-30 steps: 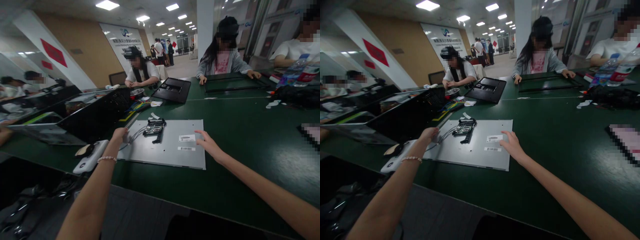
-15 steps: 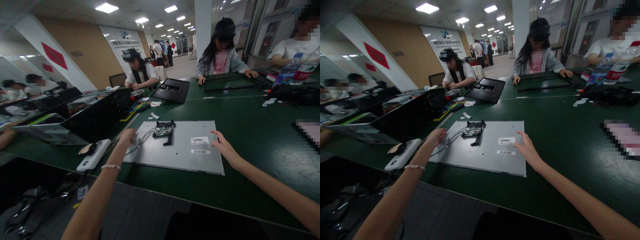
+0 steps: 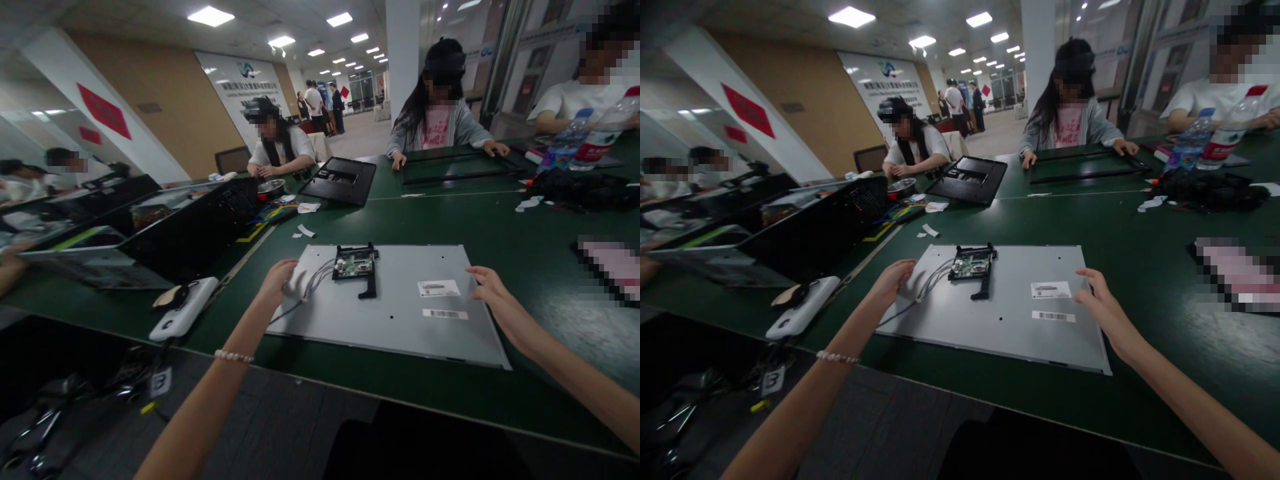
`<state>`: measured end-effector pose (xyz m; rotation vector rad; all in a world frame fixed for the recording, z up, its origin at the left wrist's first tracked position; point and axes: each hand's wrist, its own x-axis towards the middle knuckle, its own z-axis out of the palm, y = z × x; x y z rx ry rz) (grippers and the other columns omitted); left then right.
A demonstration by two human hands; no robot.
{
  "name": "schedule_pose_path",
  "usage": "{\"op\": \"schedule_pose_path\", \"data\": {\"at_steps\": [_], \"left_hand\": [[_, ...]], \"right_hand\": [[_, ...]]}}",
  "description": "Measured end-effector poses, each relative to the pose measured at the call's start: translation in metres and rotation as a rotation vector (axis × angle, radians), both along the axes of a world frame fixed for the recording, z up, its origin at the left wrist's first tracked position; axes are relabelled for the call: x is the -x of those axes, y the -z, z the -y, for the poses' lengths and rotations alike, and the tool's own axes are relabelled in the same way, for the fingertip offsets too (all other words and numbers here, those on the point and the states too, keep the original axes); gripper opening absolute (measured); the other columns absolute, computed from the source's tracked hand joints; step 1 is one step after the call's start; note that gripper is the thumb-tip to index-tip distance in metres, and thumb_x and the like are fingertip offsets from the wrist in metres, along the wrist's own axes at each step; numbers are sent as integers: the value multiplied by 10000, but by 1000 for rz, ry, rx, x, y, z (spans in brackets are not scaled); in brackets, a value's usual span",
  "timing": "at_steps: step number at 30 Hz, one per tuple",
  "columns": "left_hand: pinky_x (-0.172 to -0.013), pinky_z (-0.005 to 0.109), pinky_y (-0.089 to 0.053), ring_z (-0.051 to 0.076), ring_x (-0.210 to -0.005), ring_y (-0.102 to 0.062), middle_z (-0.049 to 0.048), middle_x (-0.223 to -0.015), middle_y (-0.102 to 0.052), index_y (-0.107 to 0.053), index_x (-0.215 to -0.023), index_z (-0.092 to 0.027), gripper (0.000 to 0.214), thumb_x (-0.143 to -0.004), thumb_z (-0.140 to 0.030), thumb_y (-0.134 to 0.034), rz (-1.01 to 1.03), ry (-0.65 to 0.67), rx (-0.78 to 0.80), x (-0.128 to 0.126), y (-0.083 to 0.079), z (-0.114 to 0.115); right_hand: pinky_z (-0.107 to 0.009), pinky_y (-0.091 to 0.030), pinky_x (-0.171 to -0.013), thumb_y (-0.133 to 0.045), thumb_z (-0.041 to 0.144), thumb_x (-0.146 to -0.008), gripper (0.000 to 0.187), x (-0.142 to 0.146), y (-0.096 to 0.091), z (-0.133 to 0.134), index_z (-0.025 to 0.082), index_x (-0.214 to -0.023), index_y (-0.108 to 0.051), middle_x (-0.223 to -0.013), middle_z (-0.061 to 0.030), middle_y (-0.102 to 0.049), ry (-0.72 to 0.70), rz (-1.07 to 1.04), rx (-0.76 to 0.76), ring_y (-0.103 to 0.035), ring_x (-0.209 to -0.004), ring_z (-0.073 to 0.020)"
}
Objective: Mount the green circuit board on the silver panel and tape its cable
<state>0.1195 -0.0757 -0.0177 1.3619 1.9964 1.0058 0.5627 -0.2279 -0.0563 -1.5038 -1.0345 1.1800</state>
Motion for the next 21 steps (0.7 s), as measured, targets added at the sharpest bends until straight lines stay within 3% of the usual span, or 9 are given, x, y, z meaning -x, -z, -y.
{"op": "schedule_pose_path", "data": {"at_steps": [5, 9, 14, 21], "left_hand": [[-831, 352, -466, 260, -1068, -598, 67, -1090, -686, -690, -940, -230, 245, -731, -296, -581, 123, 46, 89, -22, -3, 12], [-877, 366, -458, 268, -1121, -580, 84, -1157, -663, -676, -955, -221, 241, -755, -294, -563, 178, 56, 104, -41, -6, 21], [-933, 370, -432, 274, -1152, -557, 82, -1190, -654, -691, -957, -209, 260, -739, -295, -580, 225, 95, 89, -58, -7, 32], [-891, 360, -412, 268, -1122, -553, 75, -1168, -662, -702, -935, -210, 255, -720, -301, -600, 267, 126, 120, -76, -9, 44]], "right_hand": [[-500, -458, -986, -579, 419, -753, 474, -26, 6, 10, 337, -1202, -451, -1334, -35, -559, 42, -10, 6, -532, -1217, -332], [-468, -535, -835, -596, 416, -713, 460, -39, 11, 14, 346, -1145, -455, -1283, -32, -583, 115, -57, 33, -589, -1113, -331], [-429, -547, -727, -599, 419, -689, 413, -53, 16, 16, 330, -1078, -494, -1161, -21, -621, 247, 5, 68, -629, -950, -299], [-409, -546, -819, -641, 440, -670, 292, -76, 11, 23, 304, -899, -522, -1075, -35, -630, 335, -6, 58, -606, -1067, -294]]}}
